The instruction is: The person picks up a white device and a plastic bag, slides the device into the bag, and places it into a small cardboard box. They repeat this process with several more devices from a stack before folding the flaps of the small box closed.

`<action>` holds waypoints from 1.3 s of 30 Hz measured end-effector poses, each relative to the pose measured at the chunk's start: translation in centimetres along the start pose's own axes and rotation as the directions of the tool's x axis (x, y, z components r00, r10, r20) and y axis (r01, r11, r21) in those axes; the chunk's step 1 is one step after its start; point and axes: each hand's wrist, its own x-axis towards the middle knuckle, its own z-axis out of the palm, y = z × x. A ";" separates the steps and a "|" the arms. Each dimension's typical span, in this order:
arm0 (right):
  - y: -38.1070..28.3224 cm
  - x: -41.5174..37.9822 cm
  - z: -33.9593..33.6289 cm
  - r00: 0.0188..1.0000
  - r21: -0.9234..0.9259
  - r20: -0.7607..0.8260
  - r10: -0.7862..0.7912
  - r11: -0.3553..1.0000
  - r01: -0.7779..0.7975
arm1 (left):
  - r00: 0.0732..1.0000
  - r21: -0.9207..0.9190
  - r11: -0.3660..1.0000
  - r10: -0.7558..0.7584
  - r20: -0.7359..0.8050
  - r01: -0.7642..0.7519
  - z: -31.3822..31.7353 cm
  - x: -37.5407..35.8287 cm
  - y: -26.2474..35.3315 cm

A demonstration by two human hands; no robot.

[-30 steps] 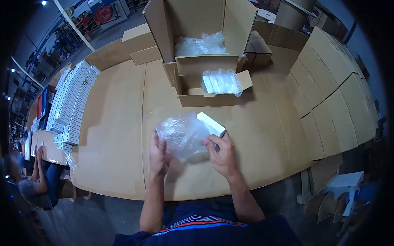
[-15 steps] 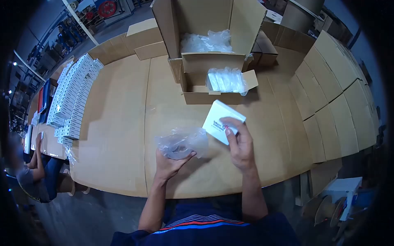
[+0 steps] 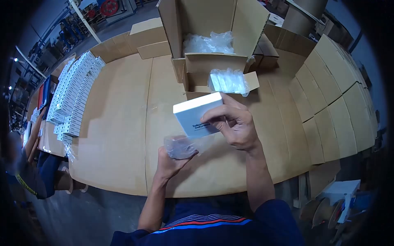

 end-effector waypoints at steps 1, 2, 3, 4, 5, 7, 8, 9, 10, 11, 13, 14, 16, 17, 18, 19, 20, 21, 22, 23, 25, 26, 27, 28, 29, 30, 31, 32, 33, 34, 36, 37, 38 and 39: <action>0.2 0.4 -0.1 0.999 -0.012 0.044 -0.024 1.000 0.025 | 1.000 0.017 1.000 0.007 -0.005 -0.006 -0.1 0.1 -0.1; 0.3 0.7 -0.2 0.995 -0.023 0.087 -0.048 0.999 0.050 | 1.000 0.011 1.000 -0.002 -0.015 0.002 -0.1 0.1 -0.2; 0.1 1.0 -0.3 0.993 -0.013 0.109 -0.041 0.999 0.042 | 1.000 0.004 1.000 -0.012 -0.024 0.012 -0.1 0.2 -0.4; 0.2 1.2 -0.5 0.986 -0.056 0.162 -0.030 0.998 0.039 | 0.999 -0.004 1.000 -0.022 -0.032 0.022 -0.1 0.2 -0.5; 0.4 1.3 -1.0 0.977 -0.101 0.214 -0.017 0.994 0.040 | 0.999 -0.013 1.000 -0.023 -0.038 0.022 -0.1 0.2 -0.6; 0.4 1.6 -1.2 0.961 -0.132 0.276 0.015 0.991 0.023 | 0.999 -0.031 0.999 -0.023 -0.049 0.022 -0.1 0.2 -0.7; 0.1 1.9 -1.0 0.957 -0.118 0.289 0.030 0.993 0.004 | 0.999 -0.033 0.999 -0.025 -0.047 0.024 0.0 0.3 -0.8; 0.0 2.1 -0.7 0.952 -0.104 0.303 0.045 0.994 -0.014 | 0.999 -0.034 0.999 -0.027 -0.046 0.026 0.0 0.3 -0.8; 0.1 2.2 -0.2 0.957 -0.083 0.288 0.039 0.996 -0.016 | 0.999 -0.035 0.999 -0.029 -0.044 0.027 0.1 0.4 -0.8; 0.4 2.3 0.4 0.962 -0.062 0.273 0.034 0.998 -0.017 | 0.998 -0.029 0.999 -0.044 -0.041 0.043 0.2 0.4 -0.8; 1.0 2.2 0.8 0.956 -0.031 0.287 0.051 0.999 -0.044 | 0.997 -0.016 0.997 -0.074 -0.033 0.073 0.4 0.5 -0.8; 1.2 2.2 1.1 0.958 0.002 0.278 0.066 0.998 -0.070 | 0.996 -0.043 0.996 -0.084 -0.028 0.083 0.5 0.5 -1.1; 1.5 1.9 1.7 0.960 0.068 0.260 0.100 0.990 -0.121 | 0.994 -0.096 0.990 -0.105 -0.017 0.103 0.7 0.4 -1.9; 1.9 1.8 1.6 0.954 0.090 0.283 0.100 0.987 -0.131 | 0.992 -0.131 0.984 -0.125 -0.005 0.123 0.6 0.4 -1.8; 2.3 1.5 1.7 0.954 0.131 0.275 0.122 0.978 -0.163 | 0.990 -0.166 0.976 -0.143 0.007 0.142 0.4 0.4 -1.5; 2.8 1.2 1.8 0.952 0.172 0.268 0.144 0.966 -0.195 | 0.987 -0.201 0.966 -0.161 0.019 0.162 0.3 0.5 -1.3; 3.1 0.9 1.9 0.950 0.213 0.263 0.166 0.951 -0.225 | 0.986 -0.223 0.961 -0.165 0.015 0.164 0.2 0.5 -1.3; 3.3 0.8 2.0 0.951 0.222 0.252 0.180 0.946 -0.237 | 0.986 -0.246 0.955 -0.169 0.012 0.166 0.2 0.5 -1.4; 3.4 0.6 2.1 0.951 0.231 0.241 0.193 0.941 -0.249 | 0.985 -0.268 0.949 -0.172 0.008 0.168 0.2 0.5 -1.5; 3.6 0.5 2.2 0.951 0.241 0.229 0.206 0.935 -0.261 | 0.982 -0.291 0.938 -0.190 0.024 0.188 0.1 0.4 -1.6; 3.9 0.2 2.3 0.944 0.236 0.215 0.249 0.925 -0.297 | 0.973 -0.336 0.914 -0.222 0.057 0.228 0.0 0.4 -1.7; 4.1 0.1 2.4 0.940 0.234 0.207 0.270 0.920 -0.316 | 0.975 -0.384 0.897 -0.216 0.052 0.219 0.0 0.4 -1.8; 4.1 0.0 2.5 0.932 0.229 0.207 0.297 0.911 -0.342 | 0.976 -0.430 0.878 -0.211 0.046 0.210 0.0 0.3 -1.9; 4.1 -0.1 2.7 0.923 0.226 0.207 0.324 0.902 -0.367 | 0.978 -0.475 0.857 -0.206 0.040 0.200 0.0 0.2 -2.0; 4.1 -0.2 2.8 0.914 0.221 0.207 0.349 0.893 -0.392 | 0.984 -0.547 0.818 -0.161 0.077 0.176 0.1 -0.4 -3.1; 4.3 -0.4 2.7 0.902 0.204 0.235 0.362 0.889 -0.410 | 0.972 -0.655 0.726 -0.228 0.058 0.209 0.4 -0.6 -3.8; 4.6 -0.7 2.7 0.889 0.186 0.264 0.374 0.885 -0.427 | 0.954 -0.750 0.620 -0.297 0.048 0.230 0.9 -0.6 -4.2; 4.7 -0.9 2.5 0.875 0.169 0.291 0.387 0.879 -0.445 | 0.930 -0.832 0.500 -0.365 0.047 0.239 1.3 -0.7 -4.5; 4.7 -1.1 2.3 0.866 0.159 0.341 0.367 0.885 -0.438 | 0.926 -0.763 0.587 -0.374 0.043 0.272 1.5 -0.7 -4.2; 4.6 -1.4 2.7 0.888 0.236 0.255 0.382 0.866 -0.440 | 0.921 -0.760 0.591 -0.389 0.028 0.272 1.7 -0.8 -4.2; 4.3 -2.2 3.9 0.905 0.381 0.078 0.418 0.826 -0.415 | 0.910 -0.754 0.600 -0.414 -0.006 0.268 2.0 -0.7 -4.2; 4.7 -2.7 3.8 0.882 0.419 -0.018 0.472 0.804 -0.421 | 0.910 -0.759 0.597 -0.413 -0.013 0.260 2.0 -0.6 -4.1; 5.6 -3.5 3.5 0.847 0.402 -0.029 0.531 0.782 -0.476 | 0.911 -0.765 0.593 -0.413 -0.021 0.251 1.8 -0.5 -4.1; 6.9 -4.5 3.2 0.809 0.386 -0.043 0.586 0.757 -0.528 | 0.911 -0.770 0.590 -0.410 -0.027 0.242 1.7 -0.4 -4.0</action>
